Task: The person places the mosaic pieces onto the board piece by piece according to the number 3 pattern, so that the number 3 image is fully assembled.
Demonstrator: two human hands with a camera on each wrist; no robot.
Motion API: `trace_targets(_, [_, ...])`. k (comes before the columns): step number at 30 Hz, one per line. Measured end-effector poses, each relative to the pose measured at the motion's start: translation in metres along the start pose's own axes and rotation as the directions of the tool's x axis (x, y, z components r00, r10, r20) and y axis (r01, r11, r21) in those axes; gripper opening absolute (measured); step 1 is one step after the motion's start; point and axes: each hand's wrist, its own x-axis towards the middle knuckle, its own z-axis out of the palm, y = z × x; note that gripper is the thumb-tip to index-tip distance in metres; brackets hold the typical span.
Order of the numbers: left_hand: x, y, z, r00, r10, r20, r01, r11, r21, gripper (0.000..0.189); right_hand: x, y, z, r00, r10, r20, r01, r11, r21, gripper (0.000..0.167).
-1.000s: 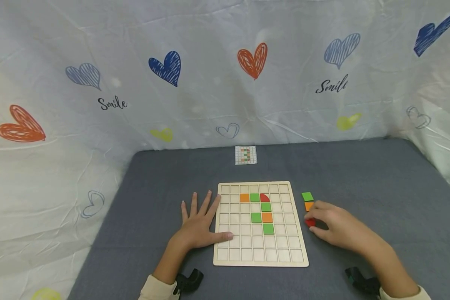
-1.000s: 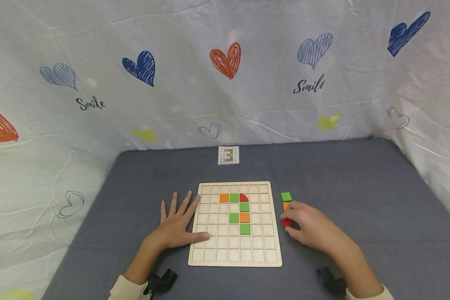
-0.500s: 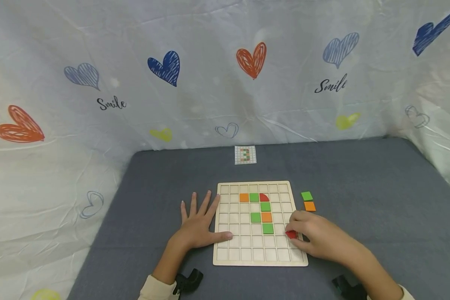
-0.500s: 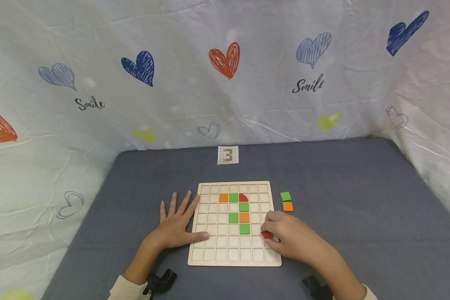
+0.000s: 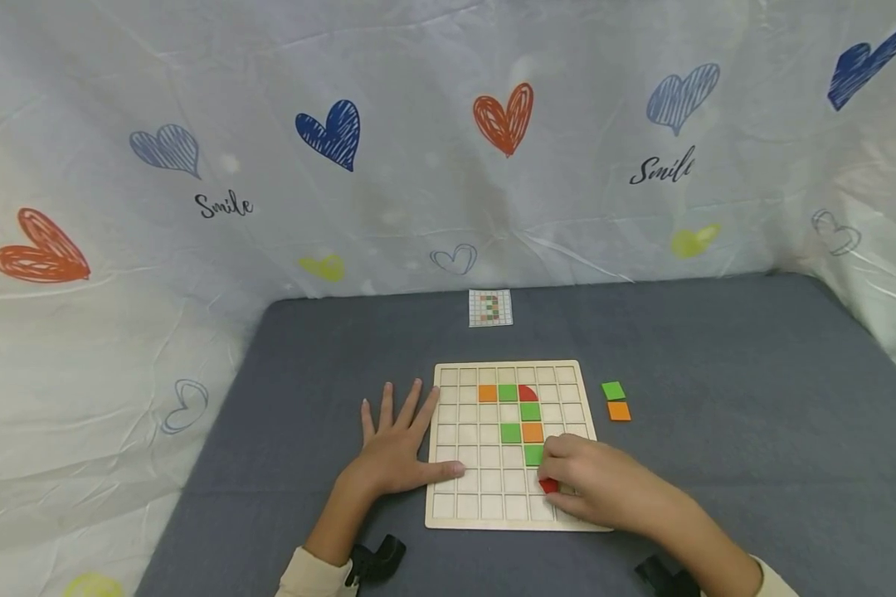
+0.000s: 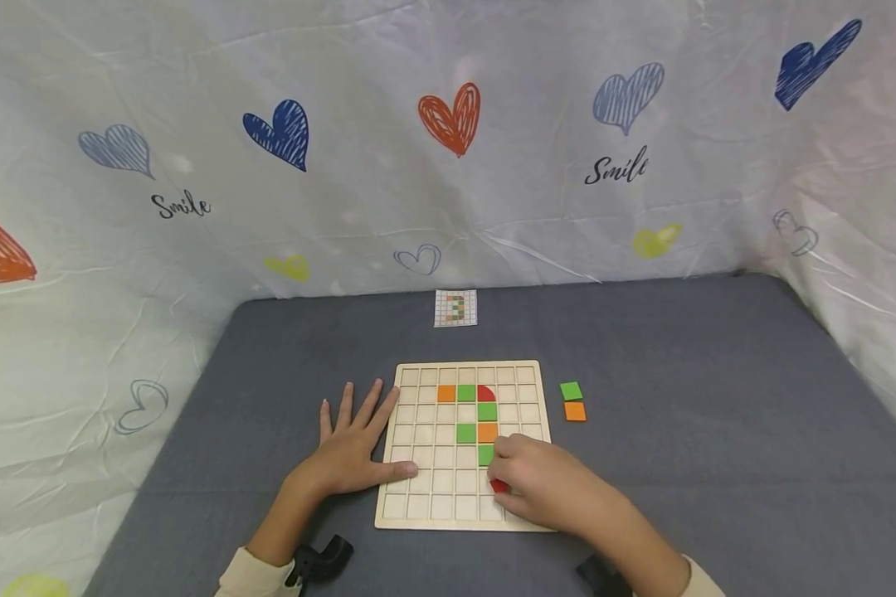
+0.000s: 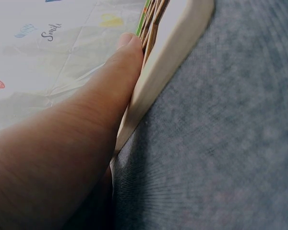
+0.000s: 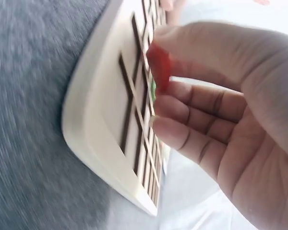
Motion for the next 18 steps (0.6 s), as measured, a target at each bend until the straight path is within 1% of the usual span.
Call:
trace_targets(3, [0.000,-0.001,0.001,1.000,0.007,-0.011,-0.007,1.000,-0.011,0.115,0.004,-0.002,0.004,1.000,0.007,0.023,-0.006,1.000,-0.015,0.025])
trace_targets(5, [0.001,0.000,0.001,1.000,0.002,-0.003,-0.002,1.000,-0.007,0.115,0.004,-0.002,0.005,1.000,0.010,0.028,-0.010,1.000,-0.017,0.025])
trace_targets(12, [0.001,0.001,0.001,1.000,-0.019,0.007,0.019,1.000,0.009,0.115,0.009,-0.004,0.009,1.000,-0.021,-0.021,0.021,0.999,-0.042,0.026])
trace_targets(15, [0.001,0.001,0.001,1.000,-0.023,0.003,0.023,1.000,0.021,0.115,0.012,-0.005,0.009,1.000,-0.018,-0.001,0.018,0.999,-0.039,0.025])
trace_targets(18, [0.001,0.001,0.001,1.000,-0.024,0.004,0.024,0.999,0.026,0.116,0.015,-0.006,0.008,0.999,0.005,0.040,-0.004,1.000,-0.026,0.024])
